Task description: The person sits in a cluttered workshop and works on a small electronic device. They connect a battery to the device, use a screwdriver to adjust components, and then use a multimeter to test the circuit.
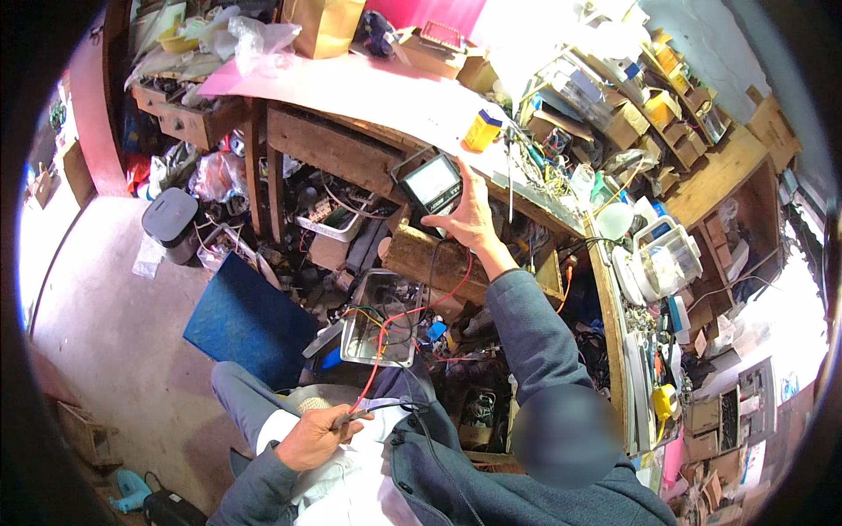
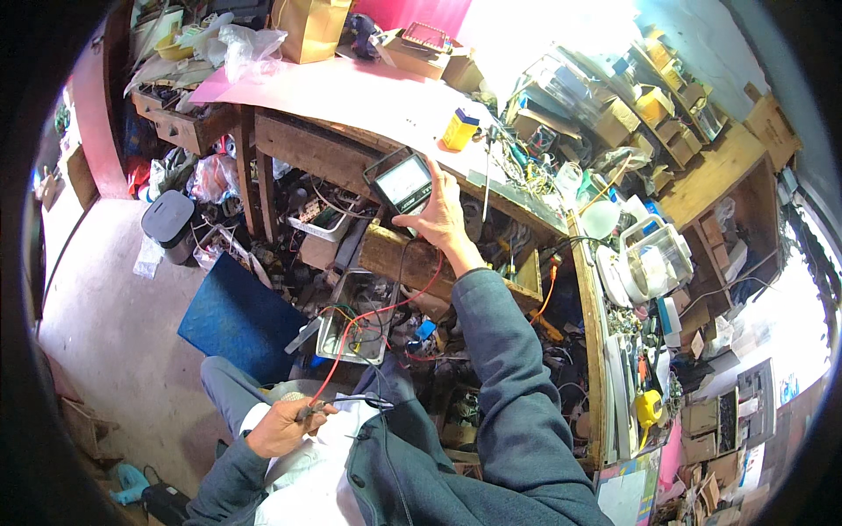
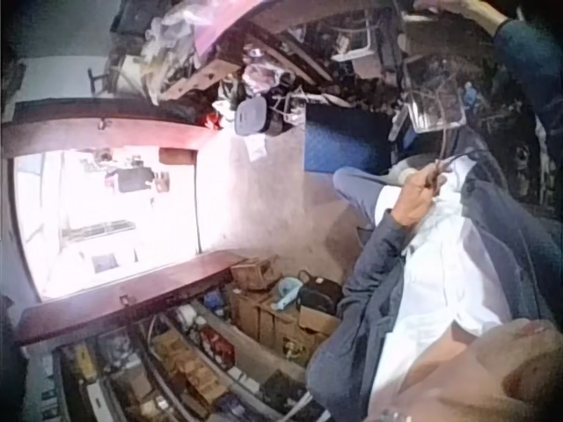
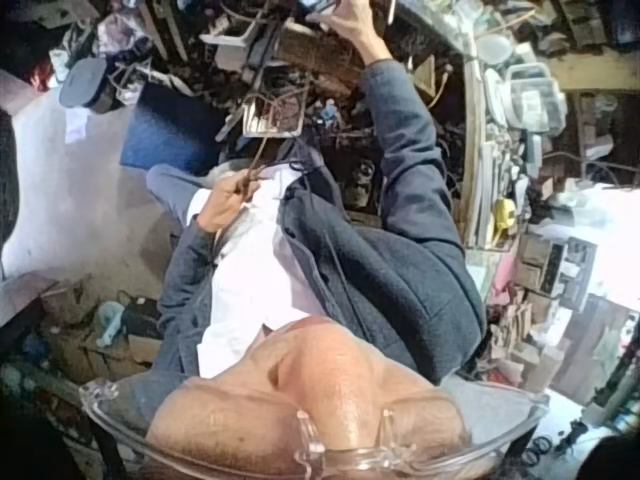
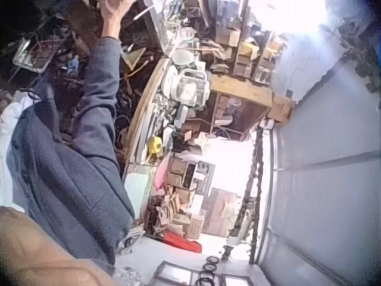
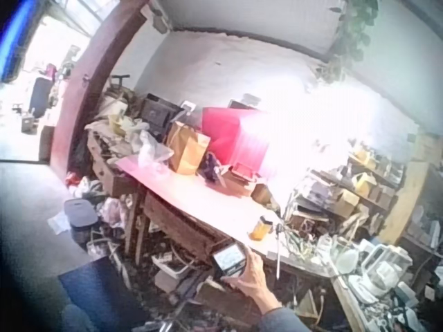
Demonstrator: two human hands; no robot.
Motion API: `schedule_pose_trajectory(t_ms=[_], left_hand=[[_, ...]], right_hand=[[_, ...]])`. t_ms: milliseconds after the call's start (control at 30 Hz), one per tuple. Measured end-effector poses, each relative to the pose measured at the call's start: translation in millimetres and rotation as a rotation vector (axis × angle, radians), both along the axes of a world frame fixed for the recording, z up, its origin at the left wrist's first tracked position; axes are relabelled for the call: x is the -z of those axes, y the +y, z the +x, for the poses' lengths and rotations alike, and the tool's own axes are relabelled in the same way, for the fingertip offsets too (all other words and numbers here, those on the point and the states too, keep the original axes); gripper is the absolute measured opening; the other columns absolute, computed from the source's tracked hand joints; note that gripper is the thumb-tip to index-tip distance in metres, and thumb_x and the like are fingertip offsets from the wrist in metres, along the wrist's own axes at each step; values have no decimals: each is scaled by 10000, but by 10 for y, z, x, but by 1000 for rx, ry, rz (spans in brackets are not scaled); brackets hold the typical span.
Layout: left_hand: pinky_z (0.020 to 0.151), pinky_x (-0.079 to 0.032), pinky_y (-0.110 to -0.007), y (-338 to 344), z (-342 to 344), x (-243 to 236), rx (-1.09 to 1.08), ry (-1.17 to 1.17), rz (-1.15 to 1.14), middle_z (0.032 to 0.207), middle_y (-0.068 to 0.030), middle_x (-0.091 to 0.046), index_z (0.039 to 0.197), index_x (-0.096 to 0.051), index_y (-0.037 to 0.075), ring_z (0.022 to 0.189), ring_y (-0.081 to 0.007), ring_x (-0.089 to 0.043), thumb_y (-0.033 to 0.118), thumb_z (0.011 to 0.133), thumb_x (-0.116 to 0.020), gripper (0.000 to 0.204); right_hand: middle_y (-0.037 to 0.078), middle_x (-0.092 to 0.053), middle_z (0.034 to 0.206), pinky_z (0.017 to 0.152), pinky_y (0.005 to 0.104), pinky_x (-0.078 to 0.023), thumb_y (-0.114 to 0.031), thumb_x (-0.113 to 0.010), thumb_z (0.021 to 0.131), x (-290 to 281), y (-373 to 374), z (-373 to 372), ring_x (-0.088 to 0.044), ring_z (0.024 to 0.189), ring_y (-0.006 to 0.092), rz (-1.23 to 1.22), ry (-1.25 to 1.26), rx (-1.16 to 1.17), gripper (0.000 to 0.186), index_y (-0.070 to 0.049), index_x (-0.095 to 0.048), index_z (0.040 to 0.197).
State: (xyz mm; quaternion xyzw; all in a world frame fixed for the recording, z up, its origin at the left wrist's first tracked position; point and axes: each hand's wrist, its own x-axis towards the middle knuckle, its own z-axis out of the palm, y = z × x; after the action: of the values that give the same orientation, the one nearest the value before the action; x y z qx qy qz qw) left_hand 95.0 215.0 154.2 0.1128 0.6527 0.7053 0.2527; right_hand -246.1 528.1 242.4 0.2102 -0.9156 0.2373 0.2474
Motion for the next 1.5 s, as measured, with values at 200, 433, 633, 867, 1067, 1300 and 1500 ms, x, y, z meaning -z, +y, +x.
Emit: schedule_pose_trajectory(t_ms=[200,433,633,867,1067,1300,1500], left_hand=[[628,-425,-311,-3,-150,34,57,70,-44,704,-33,-516,1246,-702,18,660,-115,-475,180,1051,-648,259],[658,-433,-289,-88,-187,14,46,100,-117,782,-9,-561,1248,-700,19,712,-91,-487,150,1037,-664,250],[651,-410,-278,-103,-239,-185,-83,98,-54,819,10,-577,1193,-713,20,717,-77,-456,126,1009,-697,213],[672,-424,-277,-180,-233,-184,-102,121,-94,829,5,-589,1202,-696,10,730,-80,-473,154,1008,-704,241],[673,-426,-275,-201,-183,-110,-122,104,-80,823,8,-584,1192,-705,12,733,-81,-479,169,1007,-706,243],[626,-391,-260,-217,-185,-92,-144,120,-114,807,21,-566,1165,-716,11,689,-67,-450,185,1012,-704,232],[634,-390,-260,-195,-187,-76,-143,115,-101,800,21,-553,1156,-711,3,702,-72,-440,173,1017,-694,220]], right_hand=[[257,-441,1489,1193,481,-366,-359,-1029,557,100,142,-85,-433,1408,401,-37,-21,-52,1397,-127,-198,1656],[198,-635,1376,1109,412,-461,-246,-848,867,36,473,33,-601,1292,296,-363,-138,14,698,-39,-550,1463],[117,-753,1134,890,303,-566,-54,-707,919,241,680,115,-721,1023,184,-475,-188,88,362,-34,-683,1280],[99,-777,1022,854,299,-572,-61,-692,922,499,805,115,-738,931,150,-472,-207,98,269,6,-713,1182],[108,-750,1109,818,324,-577,-59,-766,849,366,674,131,-729,934,198,-277,-167,192,318,-49,-730,1165],[129,-647,1366,1009,341,-528,-24,-893,724,247,625,45,-611,1287,258,-180,-266,-79,451,-78,-751,1149],[101,-702,1283,985,332,-525,8,-896,703,405,808,-174,-666,1172,224,-322,-266,-141,412,-77,-775,1087]])
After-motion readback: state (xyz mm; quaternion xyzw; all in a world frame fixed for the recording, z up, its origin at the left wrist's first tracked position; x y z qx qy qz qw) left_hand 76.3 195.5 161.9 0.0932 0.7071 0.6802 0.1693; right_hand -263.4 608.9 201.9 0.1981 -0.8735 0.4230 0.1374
